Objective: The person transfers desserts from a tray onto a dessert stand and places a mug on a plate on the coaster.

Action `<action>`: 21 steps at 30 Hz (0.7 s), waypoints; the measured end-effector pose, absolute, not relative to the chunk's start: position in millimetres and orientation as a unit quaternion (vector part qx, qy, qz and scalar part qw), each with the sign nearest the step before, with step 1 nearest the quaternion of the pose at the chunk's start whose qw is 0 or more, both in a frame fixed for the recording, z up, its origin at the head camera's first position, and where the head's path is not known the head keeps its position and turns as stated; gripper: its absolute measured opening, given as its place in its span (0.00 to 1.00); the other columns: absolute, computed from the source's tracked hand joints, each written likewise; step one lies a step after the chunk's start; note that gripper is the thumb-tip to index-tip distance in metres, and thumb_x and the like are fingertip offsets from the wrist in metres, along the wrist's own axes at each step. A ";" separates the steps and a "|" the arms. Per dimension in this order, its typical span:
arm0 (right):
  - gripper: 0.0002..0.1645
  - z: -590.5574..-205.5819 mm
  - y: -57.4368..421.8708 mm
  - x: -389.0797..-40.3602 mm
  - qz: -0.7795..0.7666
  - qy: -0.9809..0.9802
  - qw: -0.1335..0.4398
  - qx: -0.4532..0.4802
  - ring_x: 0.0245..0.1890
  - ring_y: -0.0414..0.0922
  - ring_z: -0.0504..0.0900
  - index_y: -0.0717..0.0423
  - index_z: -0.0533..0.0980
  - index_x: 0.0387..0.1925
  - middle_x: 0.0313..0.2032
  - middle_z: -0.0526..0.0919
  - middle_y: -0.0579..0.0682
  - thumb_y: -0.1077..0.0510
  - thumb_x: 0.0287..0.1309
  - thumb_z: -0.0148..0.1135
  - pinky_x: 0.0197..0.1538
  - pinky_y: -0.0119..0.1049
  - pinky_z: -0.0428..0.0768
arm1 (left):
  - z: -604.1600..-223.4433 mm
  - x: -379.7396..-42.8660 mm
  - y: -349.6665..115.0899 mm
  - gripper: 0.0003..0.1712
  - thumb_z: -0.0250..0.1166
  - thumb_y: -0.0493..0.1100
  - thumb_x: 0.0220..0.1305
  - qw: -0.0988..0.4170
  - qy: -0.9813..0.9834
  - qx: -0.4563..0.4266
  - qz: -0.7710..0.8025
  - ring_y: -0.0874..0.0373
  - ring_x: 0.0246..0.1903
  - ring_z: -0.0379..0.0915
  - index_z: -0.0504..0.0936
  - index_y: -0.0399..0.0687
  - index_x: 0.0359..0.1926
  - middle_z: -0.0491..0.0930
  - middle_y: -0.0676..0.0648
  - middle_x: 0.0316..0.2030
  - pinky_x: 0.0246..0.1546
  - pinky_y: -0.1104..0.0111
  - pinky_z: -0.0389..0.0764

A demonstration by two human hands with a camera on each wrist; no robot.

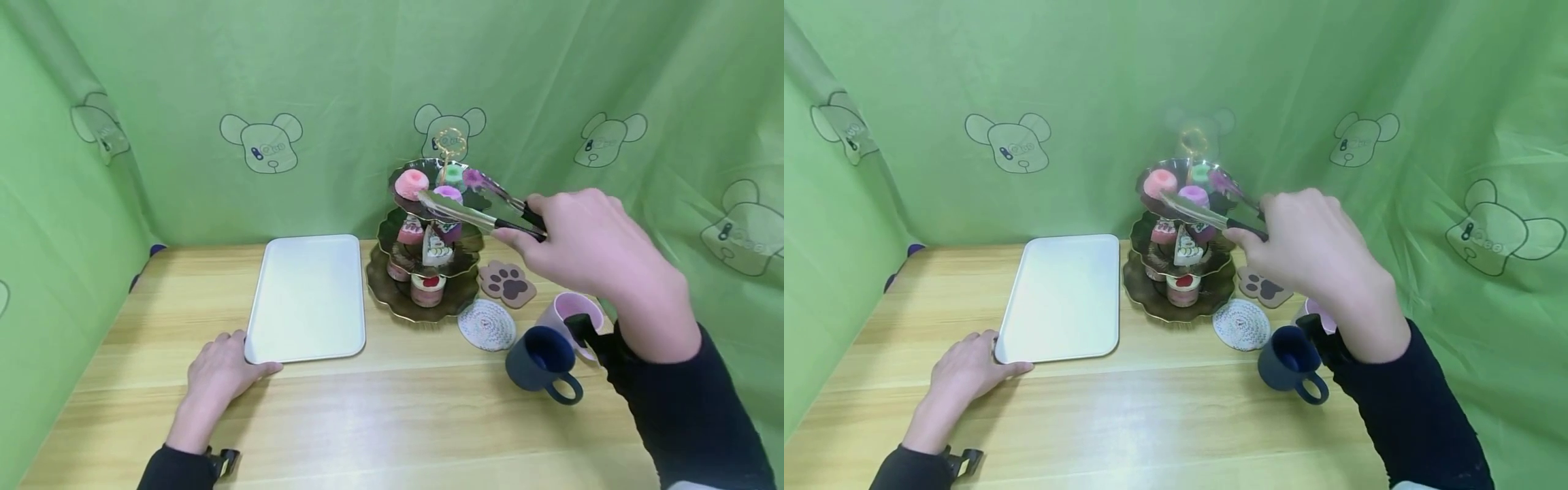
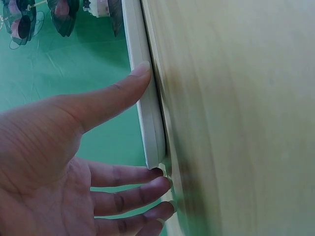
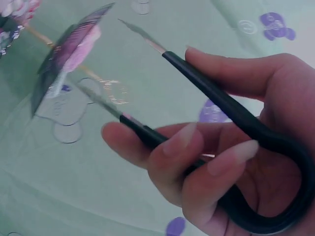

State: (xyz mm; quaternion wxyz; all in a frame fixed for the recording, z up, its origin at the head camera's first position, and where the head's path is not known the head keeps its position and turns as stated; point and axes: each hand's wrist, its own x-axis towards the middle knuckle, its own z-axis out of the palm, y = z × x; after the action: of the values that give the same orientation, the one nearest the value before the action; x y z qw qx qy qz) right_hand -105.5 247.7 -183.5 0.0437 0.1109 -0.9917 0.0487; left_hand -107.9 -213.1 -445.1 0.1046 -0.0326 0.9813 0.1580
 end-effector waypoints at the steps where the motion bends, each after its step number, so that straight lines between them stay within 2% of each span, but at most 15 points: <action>1: 0.33 -184.3 246.7 -100.5 0.053 -0.990 0.060 0.116 0.19 0.49 0.68 0.59 0.78 0.40 0.19 0.68 0.50 0.31 0.73 0.58 0.23 0.42 0.63 | -445.2 -108.3 -213.0 0.60 0.80 0.71 0.50 0.106 0.981 -0.032 0.158 0.29 0.47 0.77 0.73 0.23 0.63 0.77 0.25 0.48 0.41 0.42 0.81; 3: 0.31 -185.6 243.3 -90.4 0.062 -0.986 0.087 0.130 0.18 0.47 0.67 0.58 0.78 0.40 0.19 0.66 0.49 0.33 0.73 0.59 0.22 0.42 0.63 | -444.8 -108.9 -212.9 0.61 0.79 0.72 0.49 0.109 0.981 -0.033 0.157 0.28 0.47 0.76 0.73 0.24 0.63 0.77 0.25 0.49 0.41 0.41 0.81; 5: 0.30 -188.0 236.8 -83.1 0.074 -0.979 0.111 0.151 0.18 0.46 0.67 0.60 0.79 0.46 0.20 0.68 0.48 0.35 0.74 0.60 0.22 0.41 0.65 | -444.5 -109.4 -212.8 0.60 0.80 0.72 0.49 0.111 0.981 -0.033 0.156 0.28 0.48 0.76 0.73 0.24 0.62 0.77 0.25 0.49 0.41 0.41 0.81; 8: 0.34 -194.0 220.1 -76.9 0.092 -0.968 0.141 0.187 0.20 0.45 0.70 0.66 0.78 0.58 0.24 0.74 0.48 0.38 0.73 0.63 0.24 0.41 0.69 | -443.4 -109.9 -213.0 0.59 0.80 0.71 0.49 0.111 0.981 -0.035 0.155 0.28 0.48 0.76 0.73 0.24 0.61 0.78 0.25 0.48 0.41 0.41 0.81; 11: 0.31 -204.4 197.3 -77.4 0.107 -0.958 0.157 0.214 0.23 0.46 0.70 0.66 0.79 0.55 0.25 0.75 0.48 0.41 0.71 0.66 0.25 0.42 0.69 | -442.8 -109.4 -212.7 0.59 0.80 0.71 0.49 0.111 0.981 -0.035 0.158 0.29 0.47 0.76 0.73 0.23 0.60 0.78 0.25 0.48 0.41 0.42 0.81; 15: 0.32 -221.3 163.6 -86.2 0.127 -0.958 0.131 0.223 0.25 0.46 0.72 0.65 0.79 0.58 0.29 0.78 0.49 0.42 0.68 0.70 0.24 0.41 0.70 | -442.9 -108.0 -211.3 0.59 0.80 0.71 0.50 0.113 0.980 -0.037 0.159 0.28 0.47 0.76 0.73 0.23 0.60 0.77 0.25 0.48 0.41 0.42 0.81; 19: 0.33 -241.4 128.6 -103.4 0.117 -0.964 0.083 0.225 0.28 0.47 0.76 0.63 0.80 0.56 0.34 0.81 0.50 0.40 0.66 0.72 0.26 0.40 0.75 | -443.6 -107.4 -210.5 0.59 0.80 0.71 0.50 0.111 0.981 -0.039 0.157 0.28 0.48 0.76 0.73 0.23 0.60 0.77 0.24 0.48 0.41 0.41 0.81; 21: 0.29 -253.6 111.4 -114.5 0.102 -0.967 0.062 0.227 0.28 0.47 0.78 0.61 0.82 0.48 0.32 0.80 0.50 0.39 0.65 0.72 0.27 0.41 0.79 | -444.2 -107.1 -210.7 0.59 0.80 0.71 0.49 0.109 0.981 -0.038 0.157 0.28 0.47 0.76 0.74 0.23 0.60 0.78 0.25 0.48 0.41 0.41 0.81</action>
State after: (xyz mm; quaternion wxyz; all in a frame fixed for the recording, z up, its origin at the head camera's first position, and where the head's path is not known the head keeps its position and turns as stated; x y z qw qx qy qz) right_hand -114.5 111.4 -253.6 0.0624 0.2265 -0.9667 0.1015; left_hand -107.1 -210.7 -444.2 0.1088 -0.0379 0.9809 0.1568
